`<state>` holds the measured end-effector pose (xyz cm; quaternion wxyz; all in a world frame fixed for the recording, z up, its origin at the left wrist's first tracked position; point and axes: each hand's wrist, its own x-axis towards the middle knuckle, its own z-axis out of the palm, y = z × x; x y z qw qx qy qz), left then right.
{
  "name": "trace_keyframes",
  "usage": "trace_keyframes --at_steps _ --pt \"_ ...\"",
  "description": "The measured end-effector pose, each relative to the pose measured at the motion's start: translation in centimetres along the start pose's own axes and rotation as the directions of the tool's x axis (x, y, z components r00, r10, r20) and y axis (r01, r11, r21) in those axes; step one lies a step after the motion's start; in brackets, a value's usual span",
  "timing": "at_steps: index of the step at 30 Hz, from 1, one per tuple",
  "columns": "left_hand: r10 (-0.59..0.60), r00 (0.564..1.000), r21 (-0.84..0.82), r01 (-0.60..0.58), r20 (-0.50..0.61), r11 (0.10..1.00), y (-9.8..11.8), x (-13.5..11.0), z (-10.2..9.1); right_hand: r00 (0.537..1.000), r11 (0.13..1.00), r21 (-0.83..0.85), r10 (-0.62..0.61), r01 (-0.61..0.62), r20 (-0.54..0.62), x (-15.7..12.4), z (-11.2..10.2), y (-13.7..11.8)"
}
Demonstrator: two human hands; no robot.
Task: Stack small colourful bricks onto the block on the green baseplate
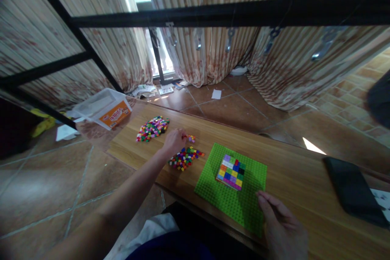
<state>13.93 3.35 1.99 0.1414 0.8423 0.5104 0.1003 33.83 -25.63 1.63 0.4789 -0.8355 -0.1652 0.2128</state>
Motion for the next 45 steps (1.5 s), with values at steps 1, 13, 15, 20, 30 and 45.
trace_keyframes --at_steps 1,13,15,20,30,45 --pt "-0.002 1.0 0.003 0.002 0.001 1.0 0.0 0.0 0.0 1.0 1.0 0.006 -0.012 0.012 -0.001 0.0 0.1 0.1" --pt "-0.031 0.999 0.016 0.032 -0.018 0.999 0.2 0.1 0.4 0.998 0.999 -0.008 0.05 -0.05 -0.024 -0.1 -0.4 0.7" --pt "-0.033 0.999 0.014 0.033 -0.02 0.999 0.1 0.1 0.4 0.999 0.999 0.016 0.047 -0.047 -0.026 -0.1 -0.6 0.8" --pt "-0.039 0.999 0.011 0.039 -0.022 0.999 0.1 0.1 0.5 0.993 0.996 0.025 0.082 -0.08 -0.089 -0.2 -0.9 0.2" --pt "-0.062 0.998 -0.043 0.061 -0.026 0.997 0.1 0.2 0.6 0.955 0.98 -0.088 0.149 -0.176 -0.256 1.2 -2.2 2.5" --pt "-0.044 0.998 -0.691 0.061 0.042 0.721 1.7 -3.3 -2.8 0.985 0.998 -0.059 -0.014 0.004 -0.17 -0.9 -1.5 -1.0"
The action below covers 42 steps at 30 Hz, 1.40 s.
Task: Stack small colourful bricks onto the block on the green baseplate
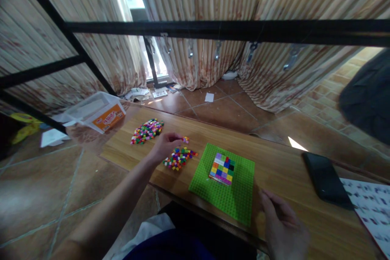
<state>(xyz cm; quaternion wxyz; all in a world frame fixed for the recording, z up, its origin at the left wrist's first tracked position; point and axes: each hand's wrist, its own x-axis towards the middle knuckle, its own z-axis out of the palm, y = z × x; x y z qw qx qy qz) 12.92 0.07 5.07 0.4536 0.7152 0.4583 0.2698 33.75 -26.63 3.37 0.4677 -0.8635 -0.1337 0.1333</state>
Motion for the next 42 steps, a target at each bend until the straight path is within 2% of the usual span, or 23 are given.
trace_keyframes --at_steps 1,2,4,6,8,12,16,22,25,29,33,37,42 --pt "-0.01 0.999 -0.227 0.021 0.05 0.974 0.6 -1.1 0.5 0.997 0.996 0.058 -0.07 0.068 0.021 -0.6 0.6 -0.6" --pt "-0.01 0.991 -0.38 0.062 0.135 0.923 1.3 -2.3 1.0 0.989 0.984 0.112 -0.141 0.136 0.044 -1.3 1.2 -1.3" --pt "-0.015 0.962 -0.525 0.161 0.271 0.836 2.7 -4.6 2.2 0.94 0.952 0.168 -0.285 0.255 0.188 -2.8 2.4 -2.7" --pt "-0.04 0.934 -0.586 0.257 0.356 0.768 3.8 -6.5 3.2 0.866 0.904 0.216 -0.419 0.369 0.272 -4.0 3.4 -4.1" --pt "-0.045 0.905 -0.612 0.322 0.423 0.722 4.6 -7.7 4.0 0.807 0.858 0.239 -0.51 0.454 0.298 -4.8 4.0 -5.1" --pt "-0.019 0.869 -0.642 0.38 0.495 0.665 5.6 -8.7 4.8 0.755 0.806 0.233 -0.592 0.545 0.282 -5.2 4.2 -6.0" --pt "-0.028 0.862 -0.645 0.4 0.507 0.651 6.0 -9.0 5.3 0.714 0.762 0.221 -0.647 0.608 0.267 -5.0 4.2 -5.8" --pt "-0.05 0.853 -0.623 0.418 0.52 0.661 6.2 -9.2 6.0 0.705 0.75 0.208 -0.661 0.628 0.257 -4.8 3.8 -5.4" --pt "-0.029 0.858 -0.609 0.386 0.512 0.693 6.0 -9.1 6.6 0.721 0.767 0.202 -0.642 0.609 0.262 -4.2 3.5 -5.1" --pt "0.012 0.924 -0.576 0.228 0.382 0.785 5.4 -8.2 7.5 0.786 0.817 0.2 -0.575 0.54 0.228 -2.2 3.5 -4.2" --pt "0.069 0.976 -0.474 0.038 0.207 0.88 4.2 -5.8 8.4 0.847 0.859 0.23 -0.499 0.457 0.18 1.1 4.3 -3.3" --pt "0.163 0.974 -0.31 -0.109 0.154 0.944 3.1 -2.9 9.5 0.848 0.867 0.236 -0.486 0.438 0.213 3.6 5.7 -3.3" --pt "0.255 0.942 -0.265 -0.194 0.22 0.944 2.6 -0.6 11.0 0.83 0.867 0.221 -0.494 0.447 0.258 4.6 7.1 -3.4"
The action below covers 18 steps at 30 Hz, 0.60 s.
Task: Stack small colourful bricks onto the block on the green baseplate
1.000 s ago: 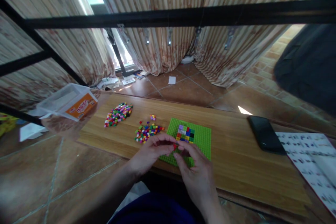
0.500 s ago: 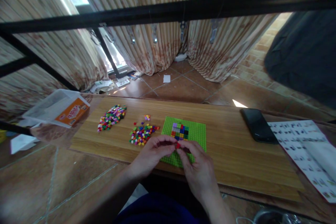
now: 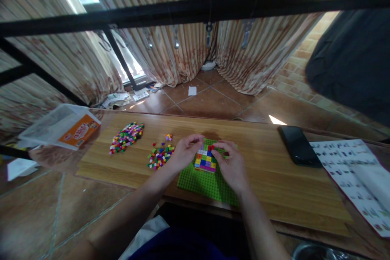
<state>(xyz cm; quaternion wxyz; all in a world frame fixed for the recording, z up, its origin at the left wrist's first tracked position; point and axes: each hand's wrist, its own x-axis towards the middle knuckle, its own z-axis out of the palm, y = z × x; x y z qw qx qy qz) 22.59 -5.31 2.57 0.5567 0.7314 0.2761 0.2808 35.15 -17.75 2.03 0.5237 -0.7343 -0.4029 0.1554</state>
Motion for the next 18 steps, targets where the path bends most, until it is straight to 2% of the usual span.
trace_keyframes --at_steps 7,18 --pt "-0.072 0.994 -0.101 0.079 0.078 0.992 -0.4 1.1 1.1 1.0 1.0 -0.002 0.016 -0.016 0.018 0.1 0.2 0.3" --pt "-0.118 0.985 -0.19 0.14 0.125 0.972 -0.4 1.1 1.8 0.997 0.996 0.056 0.063 -0.065 0.039 0.4 0.2 0.6"
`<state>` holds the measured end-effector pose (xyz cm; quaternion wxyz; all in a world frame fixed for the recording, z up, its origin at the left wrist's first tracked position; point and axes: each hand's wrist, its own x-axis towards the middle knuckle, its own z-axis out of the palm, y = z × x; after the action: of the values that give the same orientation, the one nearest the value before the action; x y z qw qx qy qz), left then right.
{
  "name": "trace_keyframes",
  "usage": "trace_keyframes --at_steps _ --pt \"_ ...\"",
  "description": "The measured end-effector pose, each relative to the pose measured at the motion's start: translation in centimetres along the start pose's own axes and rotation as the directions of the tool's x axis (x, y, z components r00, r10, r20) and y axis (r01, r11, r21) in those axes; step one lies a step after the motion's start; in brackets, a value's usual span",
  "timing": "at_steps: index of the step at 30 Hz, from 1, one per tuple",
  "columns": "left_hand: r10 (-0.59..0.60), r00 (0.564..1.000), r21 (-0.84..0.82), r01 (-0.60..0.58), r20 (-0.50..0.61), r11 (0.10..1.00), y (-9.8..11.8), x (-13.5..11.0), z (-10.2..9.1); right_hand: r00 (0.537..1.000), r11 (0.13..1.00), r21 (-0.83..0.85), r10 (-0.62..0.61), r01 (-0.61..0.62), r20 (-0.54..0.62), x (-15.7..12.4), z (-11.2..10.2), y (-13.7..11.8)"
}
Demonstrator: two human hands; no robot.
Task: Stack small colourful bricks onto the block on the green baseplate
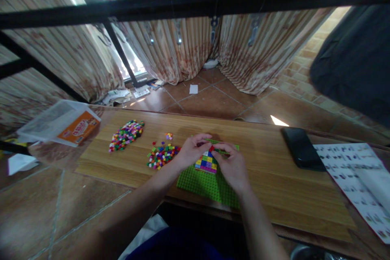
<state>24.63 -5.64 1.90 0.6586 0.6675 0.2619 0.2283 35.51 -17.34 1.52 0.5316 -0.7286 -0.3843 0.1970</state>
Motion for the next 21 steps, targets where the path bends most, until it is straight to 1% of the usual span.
trace_keyframes --at_steps 5,8,12,17,21 --pt "-0.018 1.0 -0.072 0.017 -0.022 0.997 -0.5 0.3 0.5 1.0 0.999 -0.034 -0.005 0.005 -0.013 -0.1 0.0 -0.4" --pt "-0.02 0.998 -0.052 0.017 -0.06 0.998 -0.4 0.2 0.8 1.0 1.0 -0.018 -0.001 0.001 -0.014 -0.1 0.0 -0.4" --pt "0.011 0.995 -0.02 -0.013 -0.099 1.0 0.0 0.0 1.0 1.0 1.0 0.006 0.018 -0.018 -0.007 -0.2 0.2 -0.3" --pt "0.008 0.994 -0.013 -0.009 -0.106 1.0 0.0 0.2 1.1 0.998 0.998 0.001 0.065 -0.065 -0.007 -0.3 0.4 -0.2" --pt "0.005 0.994 -0.017 -0.007 -0.111 1.0 -0.2 0.4 1.2 0.998 0.998 -0.005 0.066 -0.066 -0.023 -0.5 0.5 -0.2"
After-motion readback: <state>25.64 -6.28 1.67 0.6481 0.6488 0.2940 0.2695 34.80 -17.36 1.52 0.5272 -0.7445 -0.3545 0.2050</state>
